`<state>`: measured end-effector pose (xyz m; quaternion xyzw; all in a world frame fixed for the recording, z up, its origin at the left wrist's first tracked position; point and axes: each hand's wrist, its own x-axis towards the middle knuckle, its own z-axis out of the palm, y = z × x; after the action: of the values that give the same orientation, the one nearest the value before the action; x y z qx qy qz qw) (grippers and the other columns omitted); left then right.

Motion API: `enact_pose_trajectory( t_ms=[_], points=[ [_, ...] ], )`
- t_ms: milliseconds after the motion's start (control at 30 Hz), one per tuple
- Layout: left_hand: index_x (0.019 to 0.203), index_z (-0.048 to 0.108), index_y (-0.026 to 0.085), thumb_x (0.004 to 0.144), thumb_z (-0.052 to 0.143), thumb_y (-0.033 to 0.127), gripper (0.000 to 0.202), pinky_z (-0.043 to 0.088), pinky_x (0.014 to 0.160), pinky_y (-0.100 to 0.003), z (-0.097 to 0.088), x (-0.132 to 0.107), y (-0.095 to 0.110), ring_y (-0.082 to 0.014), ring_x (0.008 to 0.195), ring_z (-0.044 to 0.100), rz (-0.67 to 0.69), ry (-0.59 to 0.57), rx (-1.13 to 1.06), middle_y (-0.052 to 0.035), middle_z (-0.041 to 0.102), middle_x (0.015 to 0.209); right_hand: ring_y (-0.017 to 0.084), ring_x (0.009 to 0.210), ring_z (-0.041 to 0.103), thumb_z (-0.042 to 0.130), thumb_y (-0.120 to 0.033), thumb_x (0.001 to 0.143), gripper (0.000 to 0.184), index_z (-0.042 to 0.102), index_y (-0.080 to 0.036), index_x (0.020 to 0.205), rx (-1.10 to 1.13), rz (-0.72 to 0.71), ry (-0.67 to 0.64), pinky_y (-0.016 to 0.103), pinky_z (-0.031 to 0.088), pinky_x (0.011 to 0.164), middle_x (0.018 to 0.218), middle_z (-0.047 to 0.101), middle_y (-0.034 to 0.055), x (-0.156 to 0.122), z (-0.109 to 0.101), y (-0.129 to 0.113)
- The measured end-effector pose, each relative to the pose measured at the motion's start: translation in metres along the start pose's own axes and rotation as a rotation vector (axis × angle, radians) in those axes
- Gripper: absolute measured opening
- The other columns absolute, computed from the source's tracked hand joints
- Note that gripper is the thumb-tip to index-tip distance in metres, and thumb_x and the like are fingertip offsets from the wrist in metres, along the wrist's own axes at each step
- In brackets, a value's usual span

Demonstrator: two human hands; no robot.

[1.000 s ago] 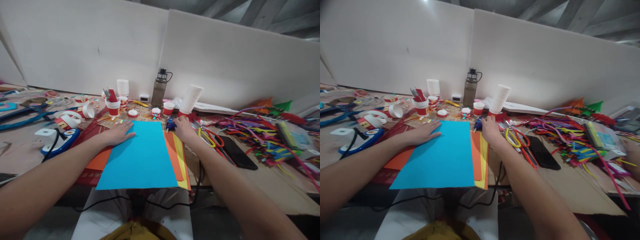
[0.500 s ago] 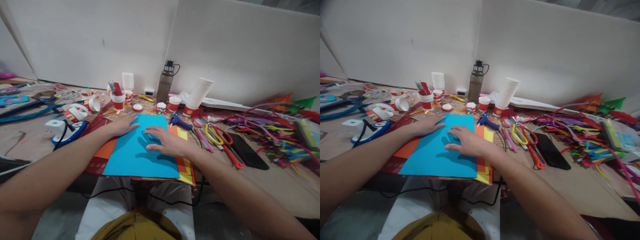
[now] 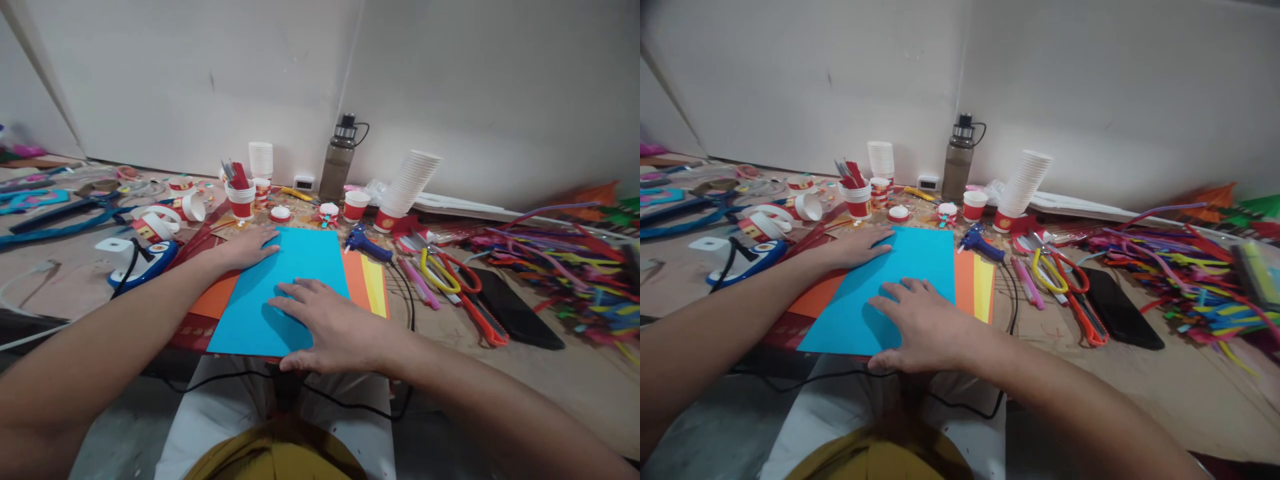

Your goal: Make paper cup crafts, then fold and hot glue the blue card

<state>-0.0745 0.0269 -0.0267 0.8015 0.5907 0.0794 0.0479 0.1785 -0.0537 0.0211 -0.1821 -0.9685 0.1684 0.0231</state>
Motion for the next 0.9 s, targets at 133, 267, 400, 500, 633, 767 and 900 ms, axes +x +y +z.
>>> enact_pose_trajectory(
  t_ms=[133,267,400,500,633,767,900],
  points=[
    [0.138,0.038,0.014,0.089,0.031,0.052,0.063,0.020,0.110,-0.036,-0.002,-0.001,0.002,-0.0232,0.135,0.029,-0.021,-0.004,-0.007,-0.0099,0.036,0.146,0.035,0.130,0.030,0.058,-0.058,0.075,0.067,0.048,-0.022,0.130,0.009,-0.012,-0.001,0.054,0.028,0.102,0.141,0.040,0.0131,-0.001,-0.004,-0.001],
    [0.134,0.044,0.013,0.088,0.035,0.050,0.060,0.023,0.109,-0.036,-0.005,-0.001,0.003,-0.0243,0.132,0.035,-0.012,0.043,-0.028,-0.0105,0.040,0.143,0.028,0.122,0.042,0.053,-0.049,0.083,0.048,0.057,-0.019,0.119,0.005,-0.054,0.004,0.044,0.035,0.099,0.133,0.049,0.0126,-0.002,-0.010,-0.005],
    [0.127,0.053,0.016,0.089,0.036,0.048,0.052,0.031,0.105,-0.033,-0.012,-0.002,0.005,-0.0219,0.124,0.046,-0.045,0.131,-0.092,-0.0070,0.052,0.134,0.020,0.099,0.056,0.040,-0.029,0.092,0.027,0.063,-0.017,0.100,-0.085,-0.035,0.055,0.033,0.043,0.084,0.105,0.064,0.0094,-0.002,-0.010,-0.012],
    [0.122,0.057,0.017,0.089,0.037,0.046,0.048,0.035,0.102,-0.032,-0.016,-0.003,0.006,-0.0210,0.117,0.051,-0.065,0.209,-0.118,-0.0066,0.057,0.127,0.019,0.081,0.057,0.044,-0.020,0.089,0.019,0.063,-0.015,0.087,-0.257,0.017,0.114,0.031,0.043,0.070,0.086,0.064,0.0083,-0.005,-0.008,-0.016],
    [0.117,0.061,0.017,0.087,0.041,0.045,0.046,0.038,0.099,-0.034,-0.020,-0.004,0.008,-0.0220,0.112,0.055,-0.071,0.252,-0.161,-0.0076,0.061,0.122,0.017,0.067,0.055,0.050,-0.017,0.085,0.013,0.063,-0.017,0.079,-0.342,0.086,0.102,0.028,0.035,0.055,0.077,0.064,0.0067,-0.007,-0.010,-0.017],
    [0.112,0.064,0.018,0.086,0.045,0.044,0.042,0.041,0.095,-0.032,-0.025,-0.007,0.013,-0.0202,0.107,0.058,-0.013,0.269,-0.252,-0.0064,0.064,0.116,0.015,0.061,0.055,0.049,-0.023,0.087,0.022,0.064,-0.018,0.072,-0.281,0.219,0.021,0.027,0.029,0.051,0.072,0.066,0.0056,-0.003,-0.017,-0.017],
    [0.108,0.066,0.020,0.085,0.047,0.041,0.037,0.045,0.087,-0.031,-0.030,-0.011,0.017,-0.0189,0.100,0.060,0.034,0.234,-0.307,-0.0046,0.067,0.111,0.013,0.061,0.054,0.051,-0.032,0.087,0.029,0.066,-0.019,0.068,-0.089,0.278,0.050,0.026,0.029,0.053,0.069,0.067,0.0038,-0.004,-0.023,-0.014]
  ],
)
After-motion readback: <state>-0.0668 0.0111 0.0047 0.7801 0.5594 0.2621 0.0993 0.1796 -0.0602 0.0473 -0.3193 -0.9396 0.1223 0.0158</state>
